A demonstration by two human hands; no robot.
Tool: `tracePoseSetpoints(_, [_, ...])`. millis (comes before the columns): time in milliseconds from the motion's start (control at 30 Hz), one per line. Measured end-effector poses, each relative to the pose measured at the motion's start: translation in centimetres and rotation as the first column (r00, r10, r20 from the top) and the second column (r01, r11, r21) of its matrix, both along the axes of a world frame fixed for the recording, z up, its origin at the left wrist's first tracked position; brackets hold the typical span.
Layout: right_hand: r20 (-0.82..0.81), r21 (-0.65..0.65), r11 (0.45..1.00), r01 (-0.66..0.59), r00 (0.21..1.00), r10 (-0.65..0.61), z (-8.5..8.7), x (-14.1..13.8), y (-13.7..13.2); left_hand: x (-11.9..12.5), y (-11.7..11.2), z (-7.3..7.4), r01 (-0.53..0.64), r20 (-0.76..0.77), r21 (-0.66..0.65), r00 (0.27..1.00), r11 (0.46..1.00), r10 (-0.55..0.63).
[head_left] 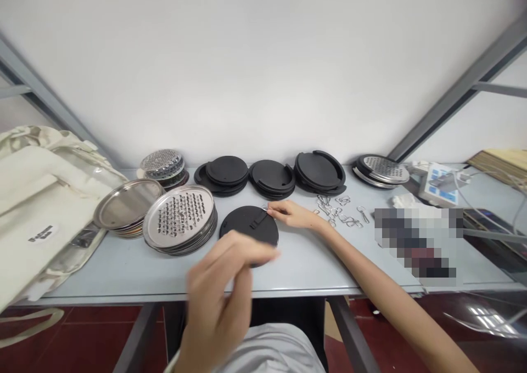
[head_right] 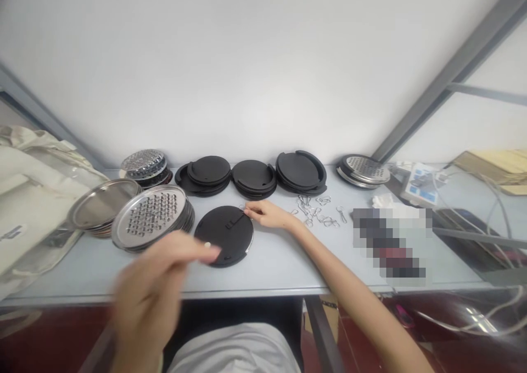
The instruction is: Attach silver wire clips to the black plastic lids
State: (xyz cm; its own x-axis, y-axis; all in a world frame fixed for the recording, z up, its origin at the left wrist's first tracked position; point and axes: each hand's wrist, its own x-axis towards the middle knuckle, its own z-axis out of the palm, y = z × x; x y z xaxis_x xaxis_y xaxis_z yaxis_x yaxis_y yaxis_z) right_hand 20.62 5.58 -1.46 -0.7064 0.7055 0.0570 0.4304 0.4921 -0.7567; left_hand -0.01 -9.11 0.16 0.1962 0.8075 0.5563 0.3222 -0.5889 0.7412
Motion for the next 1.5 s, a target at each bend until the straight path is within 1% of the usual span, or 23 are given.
tracePoseSetpoints(67, [0.000, 0.010, 1.000, -0.010, 1.000, 0.010, -0.1, -0.1, 0.0, 0.3, 1.7, 2.4, -0.060, -0.115, -0.059, 0.992, 0.996, 0.053])
tracePoseSetpoints(100, [0.000, 0.015, 1.000, -0.016, 1.000, 0.016, -0.1, -0.1, 0.0, 0.5, 2.5, 3.2, -0.102, -0.196, -0.084, 0.977, 0.991, 0.084])
tracePoseSetpoints(133, [-0.001, 0.021, 1.000, -0.020, 1.000, 0.020, -0.1, -0.1, 0.0, 0.7, 3.3, 3.5, -0.142, -0.272, -0.102, 0.956, 0.985, 0.109])
tracePoseSetpoints(167, [-0.003, 0.025, 0.999, -0.024, 1.000, 0.024, -0.1, -0.1, 0.0, 0.9, 4.0, 3.5, -0.179, -0.334, -0.099, 0.933, 0.979, 0.137])
tracePoseSetpoints(200, [-0.004, 0.028, 0.999, -0.027, 1.000, 0.027, -0.1, -0.1, 0.0, 1.0, 4.6, 3.1, -0.188, -0.383, -0.117, 0.915, 0.975, 0.131])
tracePoseSetpoints(267, [-0.005, 0.034, 0.999, -0.030, 1.000, 0.030, 0.0, -0.2, 0.0, 1.0, 5.4, 1.6, -0.189, -0.444, -0.152, 0.890, 0.970, 0.104])
tracePoseSetpoints(300, [-0.005, 0.035, 0.999, -0.029, 1.000, 0.030, 0.0, -0.3, 0.0, 1.0, 5.5, 0.8, -0.190, -0.462, -0.150, 0.881, 0.970, 0.101])
tracePoseSetpoints(367, [-0.007, 0.040, 0.999, -0.021, 1.000, 0.021, 0.1, -0.3, 0.0, 0.9, 5.5, -0.6, -0.152, -0.504, -0.154, 0.862, 0.976, 0.055])
tracePoseSetpoints(467, [-0.011, 0.048, 0.999, -0.002, 1.000, 0.003, 0.1, -0.4, -0.1, 0.9, 5.5, -1.6, -0.137, -0.549, -0.119, 0.834, 0.983, 0.050])
tracePoseSetpoints(567, [0.004, 0.036, 0.999, 0.001, 1.000, -0.001, 0.1, -0.4, -0.2, 1.1, 5.8, -1.9, -0.162, -0.568, -0.078, 0.818, 0.984, 0.090])
tracePoseSetpoints(700, [0.036, 0.029, 1.000, 0.001, 0.999, -0.002, 0.3, -0.3, -0.3, 1.3, 6.2, -2.3, -0.211, -0.581, -0.061, 0.802, 0.976, 0.137])
tracePoseSetpoints(900, [0.049, 0.050, 0.998, 0.028, 0.998, -0.030, 0.2, -0.5, -0.5, 1.3, 6.1, -2.2, -0.211, -0.604, -0.061, 0.786, 0.976, 0.133])
tracePoseSetpoints(967, [0.052, 0.073, 0.997, 0.034, 0.998, -0.038, 0.1, -0.6, -0.6, 1.3, 6.0, -2.2, -0.216, -0.603, -0.057, 0.785, 0.975, 0.139])
tracePoseSetpoints(1100, [0.082, 0.147, 0.988, 0.036, 0.995, -0.049, 0.0, -0.9, -0.7, 1.5, 6.0, -2.5, -0.240, -0.563, -0.033, 0.807, 0.970, 0.180])
tracePoseSetpoints(1200, [0.117, 0.228, 0.972, 0.056, 0.989, -0.085, -0.2, -1.1, -0.8, 1.6, 6.0, -2.7, -0.281, -0.538, -0.046, 0.815, 0.958, 0.214])
tracePoseSetpoints(1300, [0.165, 0.294, 0.954, 0.063, 0.979, -0.116, -0.4, -1.3, -1.1, 1.6, 6.0, -2.7, -0.285, -0.541, -0.051, 0.814, 0.957, 0.214])
tracePoseSetpoints(1500, [0.185, 0.324, 0.944, 0.058, 0.975, -0.123, -0.3, -1.4, -1.3, 1.6, 6.0, -2.6, -0.272, -0.552, -0.040, 0.808, 0.962, 0.205])
